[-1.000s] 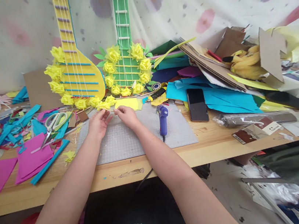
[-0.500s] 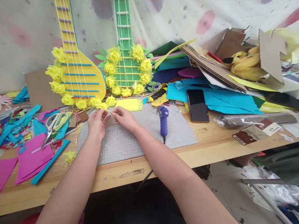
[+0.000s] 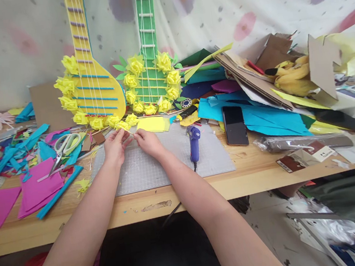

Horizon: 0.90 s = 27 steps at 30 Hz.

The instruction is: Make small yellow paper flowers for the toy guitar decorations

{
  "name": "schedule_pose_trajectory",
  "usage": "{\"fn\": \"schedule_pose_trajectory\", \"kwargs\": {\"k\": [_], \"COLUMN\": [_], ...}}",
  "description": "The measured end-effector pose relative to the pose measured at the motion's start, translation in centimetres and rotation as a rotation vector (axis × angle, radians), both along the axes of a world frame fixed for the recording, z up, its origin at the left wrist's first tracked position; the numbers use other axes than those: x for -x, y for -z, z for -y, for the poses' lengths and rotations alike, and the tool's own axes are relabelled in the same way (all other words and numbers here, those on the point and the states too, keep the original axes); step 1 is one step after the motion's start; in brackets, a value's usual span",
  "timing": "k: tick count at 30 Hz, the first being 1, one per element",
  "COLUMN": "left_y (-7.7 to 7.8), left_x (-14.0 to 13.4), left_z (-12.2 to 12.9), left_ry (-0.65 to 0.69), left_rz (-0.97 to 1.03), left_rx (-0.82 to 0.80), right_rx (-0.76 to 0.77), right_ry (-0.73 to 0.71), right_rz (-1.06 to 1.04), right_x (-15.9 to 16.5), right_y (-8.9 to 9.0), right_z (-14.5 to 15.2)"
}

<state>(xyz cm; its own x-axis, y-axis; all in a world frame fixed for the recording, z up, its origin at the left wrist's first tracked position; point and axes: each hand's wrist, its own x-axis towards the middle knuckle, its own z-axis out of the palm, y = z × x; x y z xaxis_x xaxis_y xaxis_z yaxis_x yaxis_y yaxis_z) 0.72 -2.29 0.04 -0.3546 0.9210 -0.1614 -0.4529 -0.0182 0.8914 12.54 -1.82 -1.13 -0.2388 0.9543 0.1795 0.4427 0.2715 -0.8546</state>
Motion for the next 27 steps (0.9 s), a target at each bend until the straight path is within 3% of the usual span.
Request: {"fn": "schedule_pose_trajectory", "kwargs": {"k": [12,17,27], "left_y": [-0.09,-0.27,0.02], "left_x": [0.02,-0.03,0.49], "left_z": [-0.03,0.08,-0.36], "left_ry": [0.053,0.035,0.019], "left_rz": [0.066,-0.045,-0.134], "left_rx": [0.036,0.024,0.036], "right_rx": [-0.099,-0.123,-0.061], "right_ry": [-0.069,-0.07,-0.041], "right_rz": [0.208,0.283,0.194], "right_x": [0.44,0.42,0.39], "right_y": [-0.39,-0.33,-0.21], "right_z": [0.47,0.33,0.21]}}
